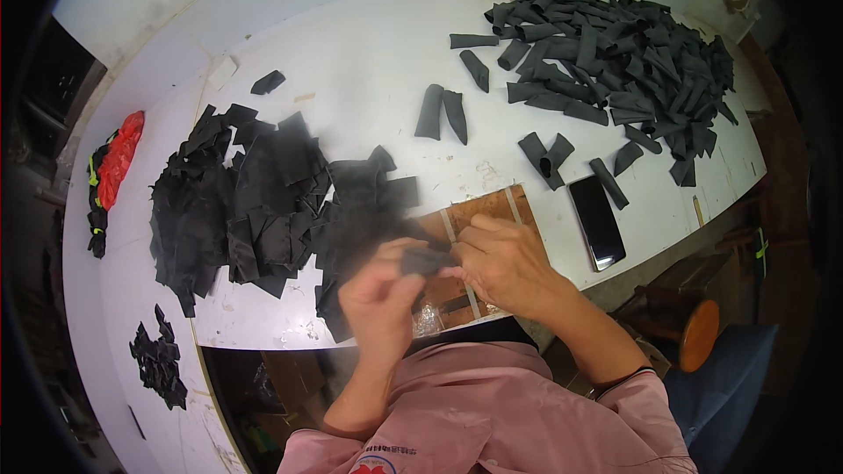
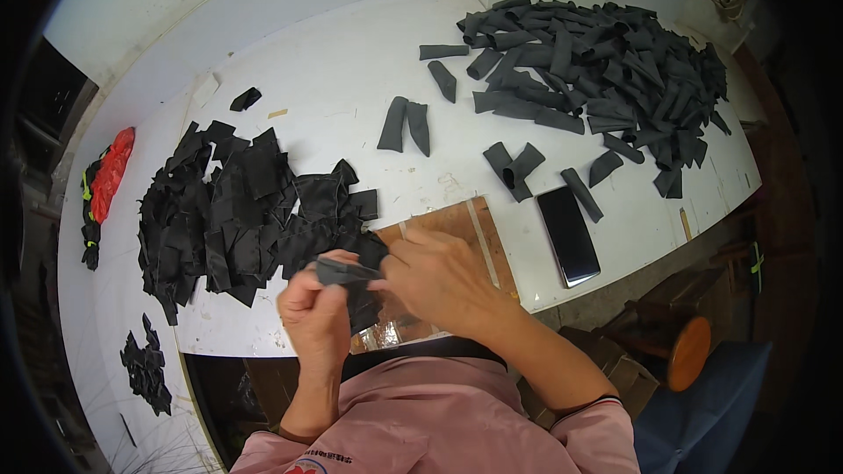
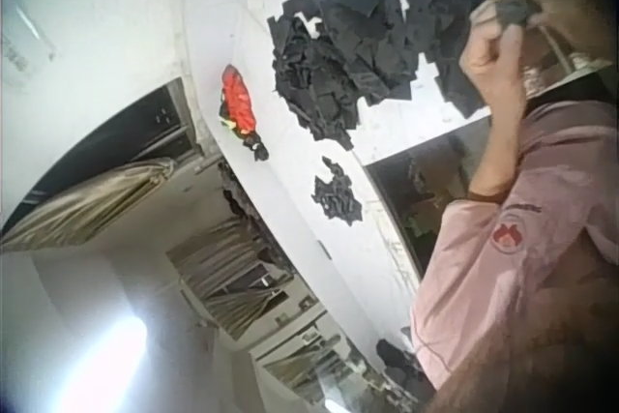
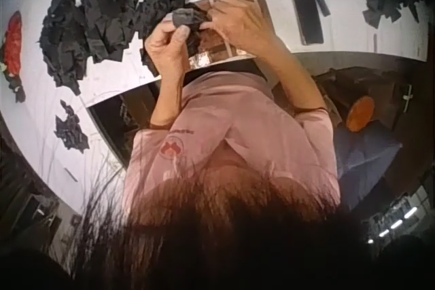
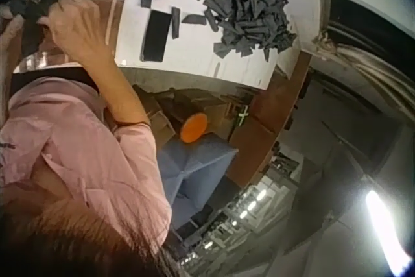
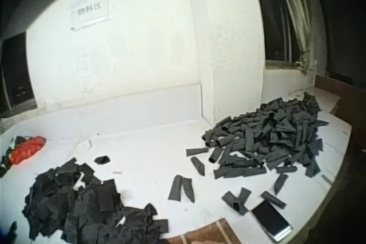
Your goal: Sorting through small black fabric or foam strips on a workbench.
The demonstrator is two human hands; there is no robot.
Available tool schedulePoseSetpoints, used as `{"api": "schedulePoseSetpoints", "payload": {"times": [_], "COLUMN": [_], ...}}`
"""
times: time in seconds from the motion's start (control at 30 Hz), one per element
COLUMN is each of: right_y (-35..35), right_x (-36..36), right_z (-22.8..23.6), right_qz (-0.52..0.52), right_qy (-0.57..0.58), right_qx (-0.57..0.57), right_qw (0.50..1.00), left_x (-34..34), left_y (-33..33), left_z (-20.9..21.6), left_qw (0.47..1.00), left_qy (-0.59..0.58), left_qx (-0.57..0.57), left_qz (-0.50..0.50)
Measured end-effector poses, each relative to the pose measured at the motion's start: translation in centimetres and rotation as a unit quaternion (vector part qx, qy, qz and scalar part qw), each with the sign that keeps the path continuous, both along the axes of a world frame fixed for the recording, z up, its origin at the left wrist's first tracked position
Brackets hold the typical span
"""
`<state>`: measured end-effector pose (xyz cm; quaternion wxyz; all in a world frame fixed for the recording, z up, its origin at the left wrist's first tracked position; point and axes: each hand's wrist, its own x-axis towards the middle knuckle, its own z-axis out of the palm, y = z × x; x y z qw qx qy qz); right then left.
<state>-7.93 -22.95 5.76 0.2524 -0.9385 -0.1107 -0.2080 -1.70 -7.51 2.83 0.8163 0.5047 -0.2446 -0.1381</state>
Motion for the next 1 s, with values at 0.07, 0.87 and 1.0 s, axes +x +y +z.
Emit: {"api": "schedulePoseSetpoints", "payload": {"times": [0.07, 0.87, 1.0], "right_y": [-0.1, -0.6, -0.8], "right_x": [-0.2, -0.1, 0.0], "right_z": [-1.9, -2.2, -0.8], "right_qz": [-0.041, -0.012, 0.003], "right_qy": [0.013, 0.078, 0.076], "right_qx": [0.027, 0.115, 0.055], "right_qw": [0.999, 0.99, 0.996], "left_x": [-0.1, 0.2, 0.1], "left_y": [-1.0, -1.4, -0.9], "left_z": [0.0, 2.7, 2.0], "left_qw": [0.997, 0.995, 0.963], "left_qy": [0.053, -0.064, 0.191], "left_qx": [-0.005, 0.029, -0.181], "left_qz": [-0.057, -0.074, -0.061]}}
